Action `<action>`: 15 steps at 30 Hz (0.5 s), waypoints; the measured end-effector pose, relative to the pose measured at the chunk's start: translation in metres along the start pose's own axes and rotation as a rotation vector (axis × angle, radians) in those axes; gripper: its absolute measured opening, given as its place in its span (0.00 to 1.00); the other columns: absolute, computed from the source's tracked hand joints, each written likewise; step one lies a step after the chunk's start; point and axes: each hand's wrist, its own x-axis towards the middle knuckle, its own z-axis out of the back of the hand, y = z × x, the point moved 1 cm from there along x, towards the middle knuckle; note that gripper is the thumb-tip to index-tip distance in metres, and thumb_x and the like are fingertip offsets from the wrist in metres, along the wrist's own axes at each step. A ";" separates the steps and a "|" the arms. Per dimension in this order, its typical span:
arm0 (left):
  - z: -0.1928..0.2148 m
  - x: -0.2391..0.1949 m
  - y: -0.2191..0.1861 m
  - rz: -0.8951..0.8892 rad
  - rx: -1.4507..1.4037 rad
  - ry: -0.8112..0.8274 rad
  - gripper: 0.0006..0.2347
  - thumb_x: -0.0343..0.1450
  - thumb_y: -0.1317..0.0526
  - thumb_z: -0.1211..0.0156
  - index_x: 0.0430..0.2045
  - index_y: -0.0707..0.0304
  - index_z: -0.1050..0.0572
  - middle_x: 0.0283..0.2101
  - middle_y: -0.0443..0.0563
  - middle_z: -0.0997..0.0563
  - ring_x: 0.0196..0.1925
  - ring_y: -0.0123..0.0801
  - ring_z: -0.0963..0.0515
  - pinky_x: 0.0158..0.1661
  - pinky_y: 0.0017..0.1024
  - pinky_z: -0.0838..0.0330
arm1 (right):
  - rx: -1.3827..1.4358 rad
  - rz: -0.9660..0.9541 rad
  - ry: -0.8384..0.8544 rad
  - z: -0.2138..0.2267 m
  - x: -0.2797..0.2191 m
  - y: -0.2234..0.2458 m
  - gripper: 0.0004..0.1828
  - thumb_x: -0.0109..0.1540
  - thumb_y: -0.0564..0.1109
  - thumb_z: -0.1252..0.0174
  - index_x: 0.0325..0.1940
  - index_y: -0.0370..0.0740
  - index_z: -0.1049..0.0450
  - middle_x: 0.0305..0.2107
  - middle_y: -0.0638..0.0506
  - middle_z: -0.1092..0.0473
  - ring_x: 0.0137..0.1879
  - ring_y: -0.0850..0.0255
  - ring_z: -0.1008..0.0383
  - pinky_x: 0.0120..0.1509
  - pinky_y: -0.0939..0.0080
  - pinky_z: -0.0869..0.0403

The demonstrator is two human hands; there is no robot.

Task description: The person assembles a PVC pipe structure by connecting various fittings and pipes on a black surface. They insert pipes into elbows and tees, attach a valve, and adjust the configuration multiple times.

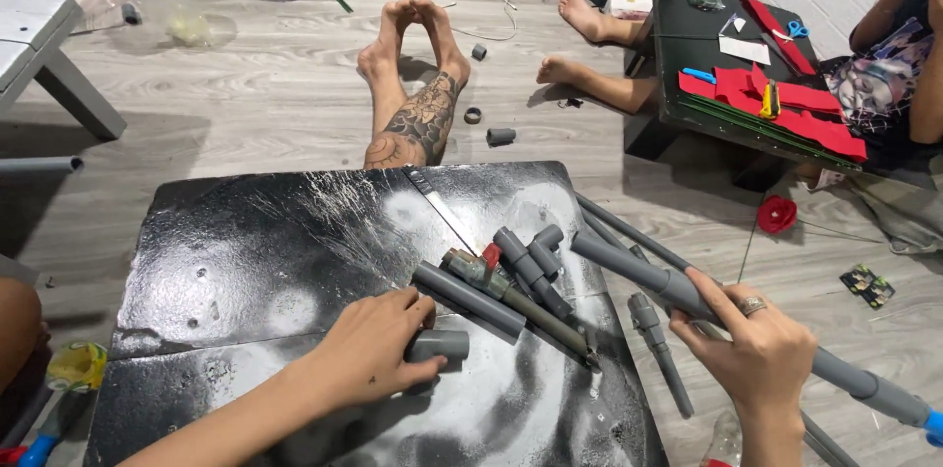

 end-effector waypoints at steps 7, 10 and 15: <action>0.022 -0.025 0.012 -0.032 -0.220 -0.171 0.15 0.66 0.57 0.33 0.43 0.61 0.26 0.49 0.52 0.26 0.32 0.38 0.18 0.40 0.38 0.20 | 0.298 0.057 0.015 0.036 0.027 0.058 0.26 0.46 0.41 0.25 0.50 0.49 0.15 0.27 0.59 0.24 0.24 0.66 0.34 0.30 0.62 0.37; 0.032 -0.040 0.017 -0.029 -0.367 -0.341 0.18 0.64 0.59 0.30 0.46 0.59 0.23 0.42 0.52 0.26 0.34 0.37 0.19 0.35 0.34 0.21 | 0.399 0.119 0.014 0.039 0.038 0.078 0.29 0.45 0.42 0.26 0.51 0.49 0.16 0.27 0.57 0.24 0.23 0.66 0.33 0.29 0.61 0.37; 0.040 -0.056 0.031 0.127 -0.854 -0.504 0.15 0.66 0.60 0.33 0.47 0.61 0.22 0.44 0.49 0.28 0.43 0.34 0.22 0.49 0.33 0.25 | 0.480 0.248 0.072 0.050 0.061 0.118 0.31 0.41 0.50 0.24 0.50 0.53 0.16 0.25 0.60 0.26 0.24 0.66 0.34 0.27 0.61 0.39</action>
